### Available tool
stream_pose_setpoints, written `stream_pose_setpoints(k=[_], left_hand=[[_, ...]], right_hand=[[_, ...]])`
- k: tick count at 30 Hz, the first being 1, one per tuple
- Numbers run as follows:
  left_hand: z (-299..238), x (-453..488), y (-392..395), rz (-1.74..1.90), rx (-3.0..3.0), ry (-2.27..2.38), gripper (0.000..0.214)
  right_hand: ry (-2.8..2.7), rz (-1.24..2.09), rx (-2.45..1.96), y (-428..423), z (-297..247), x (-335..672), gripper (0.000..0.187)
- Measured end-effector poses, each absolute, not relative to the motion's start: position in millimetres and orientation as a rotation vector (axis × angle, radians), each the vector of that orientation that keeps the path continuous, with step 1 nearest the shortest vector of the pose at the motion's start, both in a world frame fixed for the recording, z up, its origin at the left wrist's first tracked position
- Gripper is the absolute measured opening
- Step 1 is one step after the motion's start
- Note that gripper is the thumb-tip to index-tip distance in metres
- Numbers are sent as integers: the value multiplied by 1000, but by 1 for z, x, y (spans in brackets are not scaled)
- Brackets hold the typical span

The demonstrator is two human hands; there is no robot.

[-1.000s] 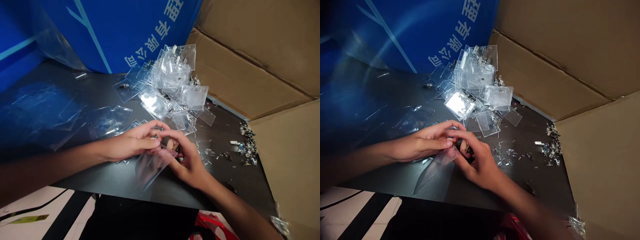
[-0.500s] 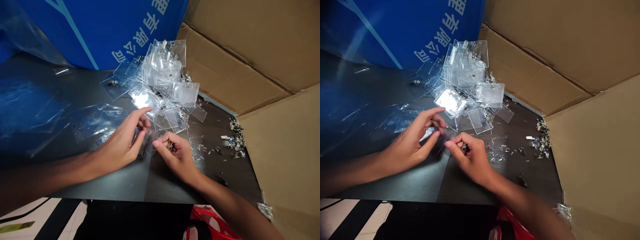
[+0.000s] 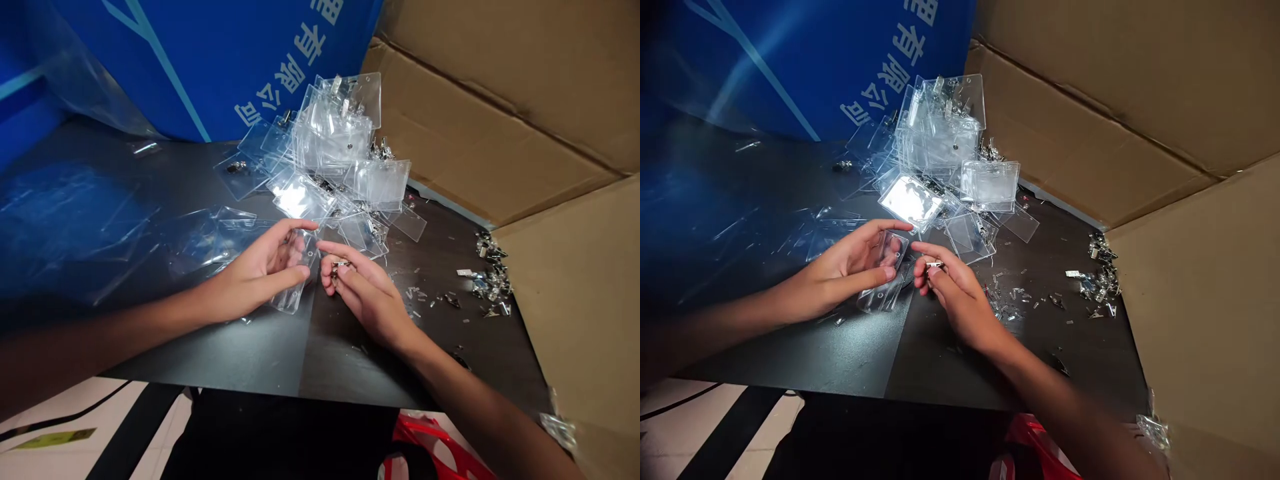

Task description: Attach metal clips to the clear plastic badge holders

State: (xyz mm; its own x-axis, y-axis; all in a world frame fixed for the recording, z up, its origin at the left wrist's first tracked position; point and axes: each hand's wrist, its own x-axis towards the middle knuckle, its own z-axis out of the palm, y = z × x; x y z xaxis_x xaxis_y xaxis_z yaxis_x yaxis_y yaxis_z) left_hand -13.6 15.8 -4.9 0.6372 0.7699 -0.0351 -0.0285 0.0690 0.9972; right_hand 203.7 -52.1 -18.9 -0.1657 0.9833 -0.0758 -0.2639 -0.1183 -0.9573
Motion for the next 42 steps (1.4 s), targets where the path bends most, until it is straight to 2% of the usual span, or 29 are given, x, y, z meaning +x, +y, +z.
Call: stream_pose_setpoints(k=[3, 9, 17, 24, 31, 42], left_hand=[[-7, -15, 17, 659, 1329, 682, 64], [2, -15, 15, 687, 1210, 700, 61], [8, -14, 18, 647, 1140, 702, 61], [4, -9, 16, 654, 966, 674, 70], [-2, -10, 17, 645, 1012, 617, 49], [0, -16, 20, 691, 1389, 701, 50]], right_hand=[[-1091, 1508, -996, -49, -19, 207, 25], [-1279, 1273, -1141, -48, -13, 212, 20], [-1225, 1386, -1116, -49, -10, 213, 28], [-1325, 1315, -1088, -52, -8, 213, 13], [-1267, 1409, -1179, -55, -7, 207, 28], [-1344, 1379, -1174, -56, 4, 205, 33]])
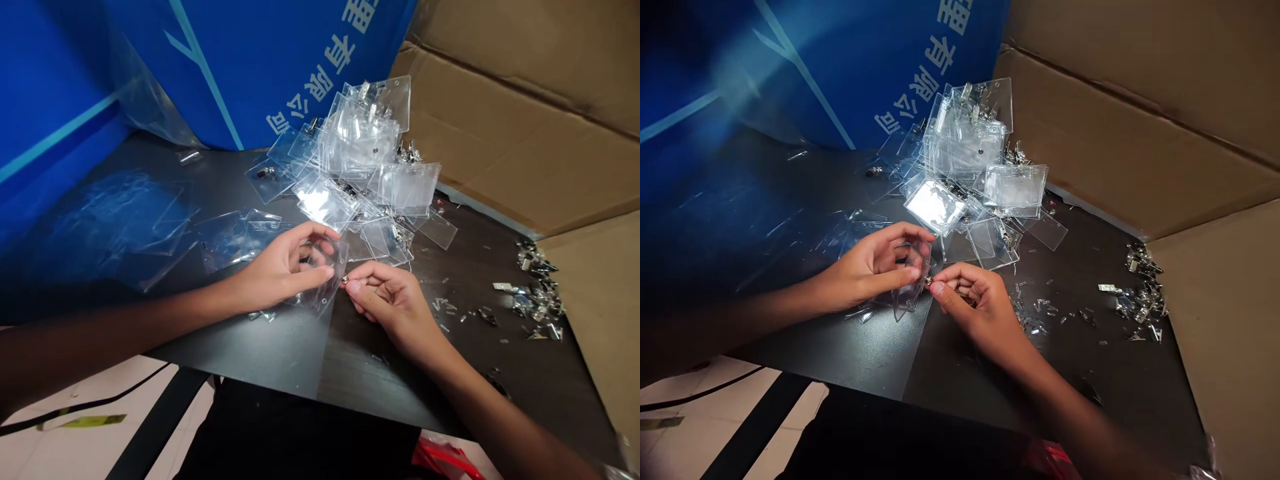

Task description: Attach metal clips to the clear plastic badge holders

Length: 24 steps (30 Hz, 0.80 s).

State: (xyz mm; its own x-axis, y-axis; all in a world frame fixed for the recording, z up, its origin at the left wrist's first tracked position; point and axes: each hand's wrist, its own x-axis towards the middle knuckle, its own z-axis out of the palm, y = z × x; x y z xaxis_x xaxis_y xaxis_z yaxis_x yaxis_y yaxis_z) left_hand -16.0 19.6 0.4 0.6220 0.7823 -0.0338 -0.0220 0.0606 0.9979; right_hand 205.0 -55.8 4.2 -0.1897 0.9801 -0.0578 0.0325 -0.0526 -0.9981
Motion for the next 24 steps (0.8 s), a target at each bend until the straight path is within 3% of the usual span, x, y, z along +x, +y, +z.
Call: stream_pose_setpoints(k=[18, 24], left_hand=[[-5, -14, 18, 710, 1399, 691, 42], [-4, -15, 13, 700, 1493, 707, 41]], right_hand=[[-1373, 1391, -1181, -59, 3, 204, 32], [-1398, 1345, -1118, -56, -4, 203, 22]])
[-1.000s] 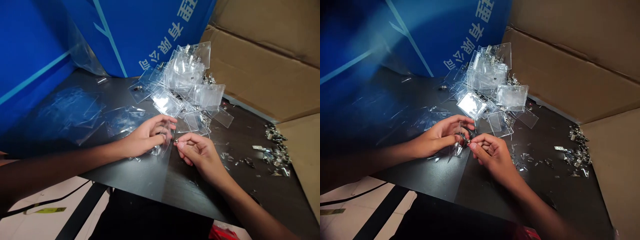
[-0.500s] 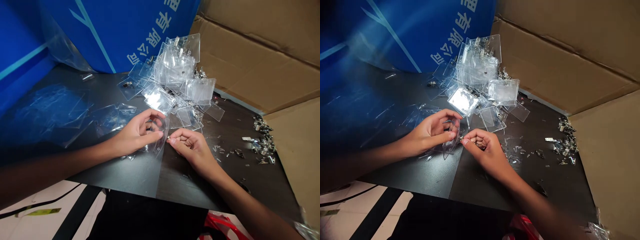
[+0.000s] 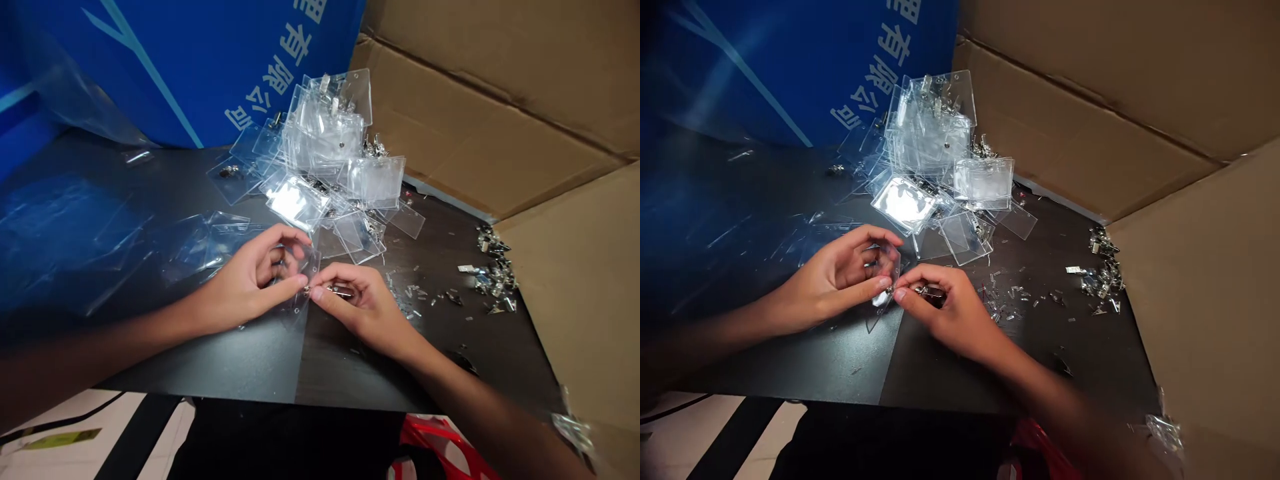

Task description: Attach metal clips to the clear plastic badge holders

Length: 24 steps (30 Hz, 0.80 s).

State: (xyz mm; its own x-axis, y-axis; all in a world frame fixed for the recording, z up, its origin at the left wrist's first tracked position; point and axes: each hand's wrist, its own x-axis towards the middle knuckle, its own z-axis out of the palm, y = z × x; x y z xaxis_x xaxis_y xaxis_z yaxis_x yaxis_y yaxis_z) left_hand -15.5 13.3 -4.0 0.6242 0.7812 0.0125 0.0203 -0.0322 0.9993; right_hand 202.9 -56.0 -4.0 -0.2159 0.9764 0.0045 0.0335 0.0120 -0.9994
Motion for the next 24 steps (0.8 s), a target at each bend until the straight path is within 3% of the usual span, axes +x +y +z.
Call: stream_pose_setpoints(k=[3, 10, 19, 24], left_hand=[[-2, -15, 12, 716, 1559, 761, 43], [0, -11, 12, 762, 1619, 800, 43], [-5, -16, 18, 727, 1509, 675, 43], [-9, -19, 21, 732, 1468, 605, 51]], right_hand=[[-1348, 1320, -1105, -53, -10, 202, 19], [-1199, 1540, -1219, -53, -10, 204, 41], [-1348, 1481, -1000, -54, -5, 206, 15], [-1347, 1401, -996, -58, -4, 207, 19]])
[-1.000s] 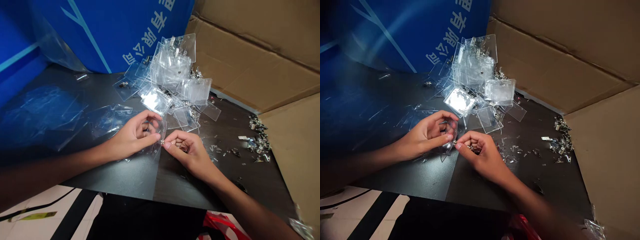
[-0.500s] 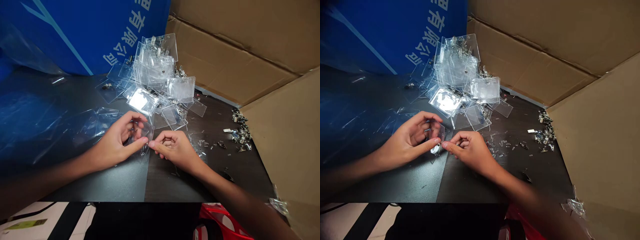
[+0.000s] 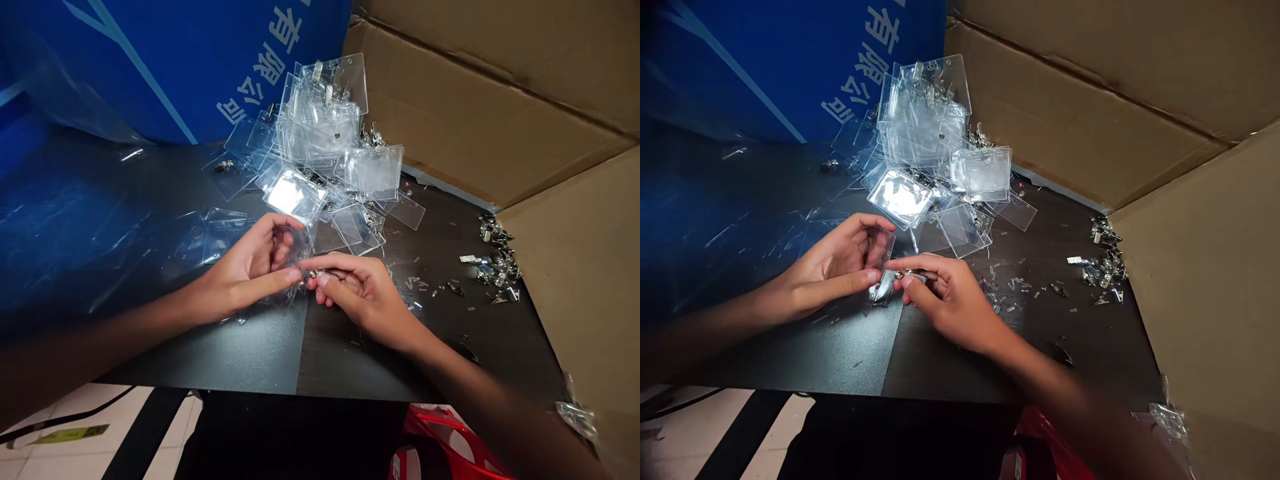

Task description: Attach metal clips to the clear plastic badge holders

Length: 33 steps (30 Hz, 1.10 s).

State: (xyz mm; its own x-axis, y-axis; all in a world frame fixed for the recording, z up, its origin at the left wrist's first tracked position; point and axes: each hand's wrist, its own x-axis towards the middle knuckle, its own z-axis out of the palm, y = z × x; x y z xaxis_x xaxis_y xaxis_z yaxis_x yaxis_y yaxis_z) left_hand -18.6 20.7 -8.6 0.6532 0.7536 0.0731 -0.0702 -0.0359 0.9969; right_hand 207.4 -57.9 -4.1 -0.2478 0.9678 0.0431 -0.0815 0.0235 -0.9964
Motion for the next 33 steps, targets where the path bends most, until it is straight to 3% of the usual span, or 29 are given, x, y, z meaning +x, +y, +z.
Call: stream_pose_setpoints(k=[9, 22, 33], left_hand=[[-7, -10, 23, 852, 1506, 795, 64], [-10, -3, 13, 930, 1582, 891, 57], [-11, -7, 2, 778, 1527, 846, 50]], right_hand=[[-1600, 853, -1092, -67, -10, 202, 33], [-1614, 696, -1202, -69, -9, 199, 24], [-1618, 542, -1272, -76, -10, 199, 15]])
